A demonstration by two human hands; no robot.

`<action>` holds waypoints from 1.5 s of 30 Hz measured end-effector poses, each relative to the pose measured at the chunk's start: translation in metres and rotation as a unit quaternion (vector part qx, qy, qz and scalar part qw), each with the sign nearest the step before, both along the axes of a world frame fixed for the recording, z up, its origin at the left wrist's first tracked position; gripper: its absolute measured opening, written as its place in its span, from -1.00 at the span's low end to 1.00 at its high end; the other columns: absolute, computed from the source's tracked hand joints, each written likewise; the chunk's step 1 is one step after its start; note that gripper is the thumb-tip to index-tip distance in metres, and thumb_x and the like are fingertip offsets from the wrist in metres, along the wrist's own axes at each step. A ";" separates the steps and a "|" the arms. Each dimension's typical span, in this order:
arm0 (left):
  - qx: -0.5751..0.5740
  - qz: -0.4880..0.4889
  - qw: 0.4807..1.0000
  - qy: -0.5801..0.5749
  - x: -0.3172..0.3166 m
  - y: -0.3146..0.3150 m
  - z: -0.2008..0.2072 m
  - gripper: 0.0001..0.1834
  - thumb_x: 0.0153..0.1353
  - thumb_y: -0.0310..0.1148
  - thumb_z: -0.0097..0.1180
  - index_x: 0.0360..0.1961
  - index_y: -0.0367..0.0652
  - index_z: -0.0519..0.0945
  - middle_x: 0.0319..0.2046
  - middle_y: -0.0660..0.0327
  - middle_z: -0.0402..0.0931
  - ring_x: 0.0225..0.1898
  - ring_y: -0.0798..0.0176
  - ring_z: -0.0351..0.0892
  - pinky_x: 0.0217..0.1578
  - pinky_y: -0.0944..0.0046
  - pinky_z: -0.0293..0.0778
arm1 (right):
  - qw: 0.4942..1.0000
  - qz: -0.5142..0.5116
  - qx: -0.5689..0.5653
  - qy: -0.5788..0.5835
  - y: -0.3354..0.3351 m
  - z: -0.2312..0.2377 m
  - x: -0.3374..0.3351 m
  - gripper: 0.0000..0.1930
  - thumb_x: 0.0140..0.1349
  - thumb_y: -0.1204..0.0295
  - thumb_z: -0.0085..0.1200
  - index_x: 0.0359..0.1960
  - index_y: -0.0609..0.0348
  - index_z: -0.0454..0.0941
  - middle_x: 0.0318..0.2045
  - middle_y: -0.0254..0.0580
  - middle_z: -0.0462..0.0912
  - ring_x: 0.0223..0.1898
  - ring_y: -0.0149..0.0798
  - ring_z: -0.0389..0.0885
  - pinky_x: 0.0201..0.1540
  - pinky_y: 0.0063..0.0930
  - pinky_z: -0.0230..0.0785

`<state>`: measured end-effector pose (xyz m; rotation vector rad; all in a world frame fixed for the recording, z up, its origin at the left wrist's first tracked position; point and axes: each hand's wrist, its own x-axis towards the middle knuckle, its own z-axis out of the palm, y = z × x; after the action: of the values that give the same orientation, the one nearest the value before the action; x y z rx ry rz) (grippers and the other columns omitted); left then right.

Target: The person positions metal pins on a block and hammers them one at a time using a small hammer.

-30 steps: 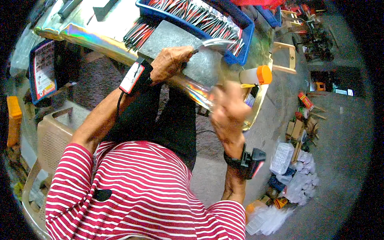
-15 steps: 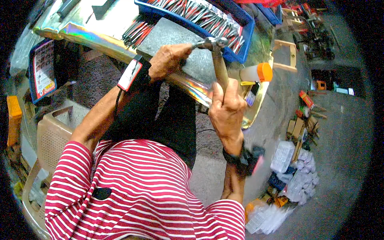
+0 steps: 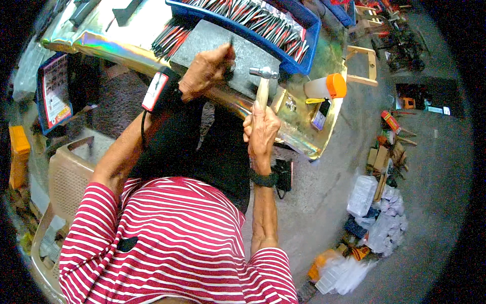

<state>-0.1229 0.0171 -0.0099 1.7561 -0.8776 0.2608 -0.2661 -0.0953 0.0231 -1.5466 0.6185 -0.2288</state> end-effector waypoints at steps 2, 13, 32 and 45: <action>-0.004 0.004 0.999 0.036 0.000 0.003 0.003 -0.89 -0.02 -0.56 -0.08 -0.41 -0.22 0.34 -0.58 0.12 0.43 -0.52 0.09 0.48 -0.55 0.27 0.42 | 0.999 0.002 0.036 -0.010 -0.002 -0.012 0.002 -0.75 0.18 0.30 -0.13 -0.48 0.28 0.35 -0.77 -0.34 0.32 -0.84 -0.59 0.16 -0.87 -0.74 0.00; -0.292 -0.073 0.845 0.441 -0.002 0.025 0.007 -0.79 0.11 -0.41 -0.05 -0.32 -0.34 0.30 -0.43 0.04 0.44 -0.53 0.40 0.45 -0.49 0.38 0.55 | 0.985 0.009 0.173 0.006 0.000 -0.030 0.011 -0.69 0.19 0.22 -0.19 -0.44 0.29 0.32 -0.72 -0.22 0.40 -0.80 -0.51 0.27 -0.83 -0.68 0.16; -0.171 0.016 0.902 0.396 0.059 0.033 0.031 -0.78 0.08 -0.35 -0.02 -0.35 -0.31 0.38 -0.59 0.16 0.44 -0.63 0.45 0.40 -0.68 0.51 0.40 | 0.997 0.059 0.056 -0.008 -0.009 -0.038 0.001 -0.60 0.23 0.14 -0.30 -0.35 0.32 0.34 -0.58 -0.20 0.43 -0.62 -0.43 0.44 -0.52 -0.58 0.37; 0.245 0.183 0.952 -0.024 0.146 -0.023 0.034 -0.71 -0.11 -0.23 0.01 -0.55 -0.31 0.44 -0.56 -0.11 0.43 -0.46 -0.10 0.45 -0.44 0.04 0.34 | 0.965 0.048 -0.255 0.037 -0.012 -0.023 -0.018 -0.77 0.19 0.37 -0.19 -0.37 0.34 0.36 -0.54 -0.18 0.40 -0.52 -0.36 0.35 -0.44 -0.49 0.24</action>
<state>0.0230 -0.0057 0.0239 2.3888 -0.6782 0.3485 -0.2845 -0.1069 -0.0004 -2.0858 0.5661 -0.2707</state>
